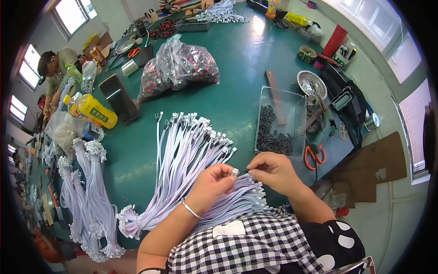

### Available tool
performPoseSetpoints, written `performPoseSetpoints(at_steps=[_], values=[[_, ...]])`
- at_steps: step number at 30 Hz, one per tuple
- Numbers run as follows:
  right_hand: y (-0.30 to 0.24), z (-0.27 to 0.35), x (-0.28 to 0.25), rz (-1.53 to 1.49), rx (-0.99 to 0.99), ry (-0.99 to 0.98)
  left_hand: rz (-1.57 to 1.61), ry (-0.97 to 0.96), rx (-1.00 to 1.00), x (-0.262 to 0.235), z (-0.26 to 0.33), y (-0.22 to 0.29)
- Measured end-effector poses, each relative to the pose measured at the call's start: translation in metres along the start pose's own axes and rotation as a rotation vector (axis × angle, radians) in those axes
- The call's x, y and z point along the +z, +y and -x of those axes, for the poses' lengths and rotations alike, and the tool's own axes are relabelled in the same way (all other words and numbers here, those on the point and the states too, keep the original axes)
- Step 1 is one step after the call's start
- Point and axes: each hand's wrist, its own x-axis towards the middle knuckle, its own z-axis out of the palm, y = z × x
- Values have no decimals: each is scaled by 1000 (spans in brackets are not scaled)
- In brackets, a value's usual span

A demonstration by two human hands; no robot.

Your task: The person assembles wire harnesses by attaching plastic connectors to the ends of bundles of wires by hand.

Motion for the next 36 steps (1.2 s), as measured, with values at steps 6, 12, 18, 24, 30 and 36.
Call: performPoseSetpoints(at_steps=[6, 12, 18, 24, 30, 36], values=[[7, -7, 4, -43, 95, -23, 98, 6, -10, -5, 1, 0], [6, -9, 9, 17, 52, -51, 98, 16, -61, -6, 1, 2], [4, -10, 8, 135, -25, -79, 110, 13, -67, -6, 0, 1], [5, -10, 5, 113, -2, -51, 119, 1, -69, -7, 0, 0], [1, -12, 6, 217, -101, -91, 104, 2, -73, -6, -1, 1], [3, -13, 6, 279, -144, -95, 97, -14, -75, -7, -1, 0]])
